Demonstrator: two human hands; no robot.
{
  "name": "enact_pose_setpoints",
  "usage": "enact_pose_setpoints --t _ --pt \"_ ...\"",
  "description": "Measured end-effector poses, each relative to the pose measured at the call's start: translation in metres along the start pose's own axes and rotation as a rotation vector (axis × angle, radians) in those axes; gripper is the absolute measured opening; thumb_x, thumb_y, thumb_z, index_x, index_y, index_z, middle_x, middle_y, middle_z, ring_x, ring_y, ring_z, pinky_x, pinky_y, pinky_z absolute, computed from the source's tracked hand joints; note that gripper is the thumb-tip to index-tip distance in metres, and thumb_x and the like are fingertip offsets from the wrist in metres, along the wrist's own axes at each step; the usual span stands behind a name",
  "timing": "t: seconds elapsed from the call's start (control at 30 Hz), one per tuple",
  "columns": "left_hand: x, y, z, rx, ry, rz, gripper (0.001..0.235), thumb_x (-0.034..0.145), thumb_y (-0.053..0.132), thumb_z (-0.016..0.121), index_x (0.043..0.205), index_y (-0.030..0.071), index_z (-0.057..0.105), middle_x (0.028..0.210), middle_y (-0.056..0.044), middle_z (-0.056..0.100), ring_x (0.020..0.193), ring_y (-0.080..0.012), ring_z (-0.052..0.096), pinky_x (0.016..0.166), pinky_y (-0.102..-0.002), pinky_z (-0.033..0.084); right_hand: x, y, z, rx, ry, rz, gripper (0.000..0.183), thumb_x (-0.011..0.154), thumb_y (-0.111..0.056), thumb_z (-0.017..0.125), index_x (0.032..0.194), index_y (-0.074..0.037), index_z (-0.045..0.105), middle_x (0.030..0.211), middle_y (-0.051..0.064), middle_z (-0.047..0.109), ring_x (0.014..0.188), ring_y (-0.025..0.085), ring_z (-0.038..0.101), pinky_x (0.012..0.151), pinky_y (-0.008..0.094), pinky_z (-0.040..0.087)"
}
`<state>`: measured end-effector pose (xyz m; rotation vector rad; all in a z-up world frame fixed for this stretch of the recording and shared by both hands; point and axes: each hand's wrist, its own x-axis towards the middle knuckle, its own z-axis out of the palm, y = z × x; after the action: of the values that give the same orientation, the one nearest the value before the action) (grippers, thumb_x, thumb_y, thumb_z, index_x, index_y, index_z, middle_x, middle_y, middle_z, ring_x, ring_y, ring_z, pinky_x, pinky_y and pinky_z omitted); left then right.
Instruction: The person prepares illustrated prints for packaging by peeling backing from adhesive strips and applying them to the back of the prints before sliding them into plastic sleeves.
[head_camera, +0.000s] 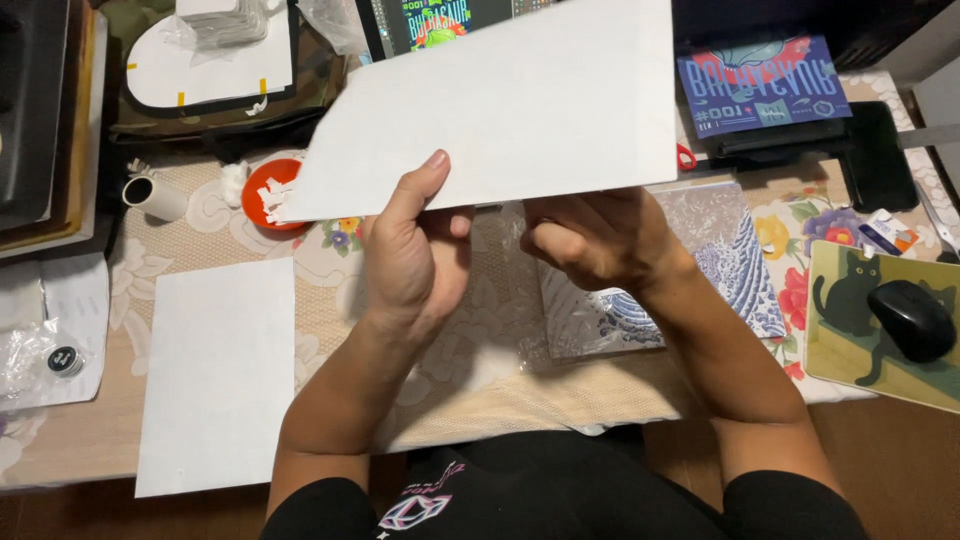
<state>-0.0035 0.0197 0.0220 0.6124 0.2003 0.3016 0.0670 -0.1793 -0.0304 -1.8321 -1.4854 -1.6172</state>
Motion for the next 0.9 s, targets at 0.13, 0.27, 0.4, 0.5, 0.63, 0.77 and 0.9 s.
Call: enact_pose_setpoints --t 0.13,0.27,0.4,0.5,0.63,0.77,0.9 --pt "0.012 0.005 -0.031 0.022 0.036 0.063 0.016 0.096 0.002 0.085 0.109 -0.004 0.079 0.092 -0.015 0.076 0.083 -0.0252 0.075 0.053 -0.028 0.051 0.008 -0.003 -0.018 0.275 0.048 0.057 0.018 0.111 -0.023 0.077 0.111 -0.016 0.061 0.093 0.008 0.074 0.066 0.028 0.068 0.072 0.046 0.059" --pt "0.018 0.021 -0.069 0.090 0.120 0.159 0.021 0.096 0.005 0.086 0.116 0.000 0.079 0.103 -0.015 0.083 0.091 -0.0278 0.082 0.058 -0.030 0.055 0.043 -0.032 -0.072 0.759 0.231 0.296 0.030 0.085 0.001 0.088 0.094 -0.013 0.063 0.081 0.013 0.077 0.054 0.025 0.070 0.059 0.047 0.064" --pt "0.001 0.057 -0.087 0.197 0.389 0.087 0.019 0.087 0.012 0.092 0.074 0.010 0.078 0.081 -0.002 0.077 0.080 -0.0247 0.078 0.047 -0.032 0.044 0.059 -0.018 -0.111 0.825 0.198 0.423 0.049 0.098 0.006 0.074 0.126 -0.010 0.038 0.105 0.010 0.058 0.081 0.018 0.067 0.076 0.030 0.074" --pt "-0.011 0.073 -0.119 0.139 0.331 0.099 0.027 0.091 0.004 0.082 0.116 -0.005 0.081 0.119 -0.017 0.085 0.118 -0.0362 0.082 0.108 -0.051 0.070 0.038 -0.001 -0.109 0.834 0.201 0.591 0.049 0.101 0.005 0.079 0.135 -0.004 0.045 0.102 0.014 0.054 0.085 0.019 0.057 0.071 0.027 0.067" --pt "-0.038 0.079 -0.161 0.366 0.392 0.136 0.026 0.096 0.005 0.080 0.121 -0.002 0.078 0.128 -0.013 0.083 0.124 -0.0284 0.081 0.115 -0.044 0.069 0.005 0.006 -0.114 0.809 -0.073 0.792 0.036 0.106 0.013 0.081 0.128 0.008 0.054 0.105 0.021 0.061 0.088 0.025 0.067 0.080 0.030 0.062" --pt "-0.064 0.061 -0.187 0.415 0.496 0.002 0.037 0.100 0.007 0.074 0.136 -0.001 0.076 0.142 -0.013 0.080 0.133 -0.0264 0.077 0.121 -0.040 0.064 -0.018 0.002 -0.105 0.752 -0.222 0.905 0.030 0.107 0.014 0.084 0.127 0.012 0.061 0.109 0.022 0.065 0.092 0.025 0.065 0.089 0.032 0.058" --pt "-0.087 0.036 -0.176 0.438 0.562 -0.125 0.048 0.101 0.008 0.072 0.149 0.008 0.071 0.149 -0.008 0.077 0.139 -0.0212 0.072 0.123 -0.036 0.058 -0.028 -0.001 -0.089 0.707 -0.284 0.906 0.022 0.107 0.012 0.084 0.122 0.011 0.068 0.106 0.021 0.069 0.092 0.026 0.066 0.088 0.034 0.057"
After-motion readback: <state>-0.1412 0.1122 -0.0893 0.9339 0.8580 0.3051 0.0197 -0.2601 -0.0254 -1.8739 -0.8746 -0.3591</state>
